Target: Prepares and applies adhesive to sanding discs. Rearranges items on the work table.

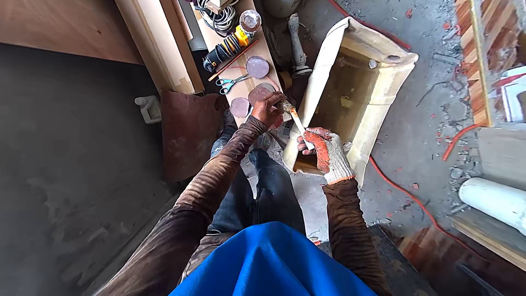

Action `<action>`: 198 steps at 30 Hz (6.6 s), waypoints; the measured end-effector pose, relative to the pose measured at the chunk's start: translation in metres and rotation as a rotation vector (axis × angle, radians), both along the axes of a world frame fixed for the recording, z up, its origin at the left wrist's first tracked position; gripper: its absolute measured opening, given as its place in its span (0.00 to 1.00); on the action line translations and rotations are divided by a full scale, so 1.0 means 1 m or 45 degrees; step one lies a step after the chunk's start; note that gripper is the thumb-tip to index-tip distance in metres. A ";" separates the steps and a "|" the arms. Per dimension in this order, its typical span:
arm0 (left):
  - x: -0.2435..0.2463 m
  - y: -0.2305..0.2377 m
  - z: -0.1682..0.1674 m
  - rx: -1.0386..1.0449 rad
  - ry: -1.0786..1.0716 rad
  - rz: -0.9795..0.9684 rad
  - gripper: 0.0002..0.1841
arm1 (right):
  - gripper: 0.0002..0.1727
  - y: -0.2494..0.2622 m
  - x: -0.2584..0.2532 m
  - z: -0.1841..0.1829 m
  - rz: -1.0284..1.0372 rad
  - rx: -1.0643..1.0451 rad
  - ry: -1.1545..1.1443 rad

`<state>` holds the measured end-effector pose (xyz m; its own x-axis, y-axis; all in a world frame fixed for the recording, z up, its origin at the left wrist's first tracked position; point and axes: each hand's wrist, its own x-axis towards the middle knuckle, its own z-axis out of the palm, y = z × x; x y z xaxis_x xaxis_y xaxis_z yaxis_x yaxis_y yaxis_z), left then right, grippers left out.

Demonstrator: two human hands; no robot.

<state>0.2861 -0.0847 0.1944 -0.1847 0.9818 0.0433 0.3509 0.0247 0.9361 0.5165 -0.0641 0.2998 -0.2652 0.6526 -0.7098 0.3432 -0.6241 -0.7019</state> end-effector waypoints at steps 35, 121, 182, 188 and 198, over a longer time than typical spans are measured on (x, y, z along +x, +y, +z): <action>-0.263 0.112 -0.149 -0.121 0.001 0.148 0.30 | 0.20 0.214 -0.226 -0.138 0.268 0.740 -0.068; -0.277 0.123 -0.200 0.002 -0.002 0.052 0.29 | 0.15 0.374 -0.283 -0.205 1.300 0.932 -0.433; -0.282 0.124 -0.198 -0.018 -0.089 0.043 0.30 | 0.15 0.325 -0.263 -0.224 0.817 0.621 -0.380; -0.279 0.124 -0.198 -0.006 -0.126 0.050 0.29 | 0.13 0.321 -0.259 -0.231 0.587 0.458 -0.304; -0.279 0.123 -0.199 -0.007 -0.126 0.056 0.28 | 0.10 0.341 -0.268 -0.229 0.737 0.351 -0.338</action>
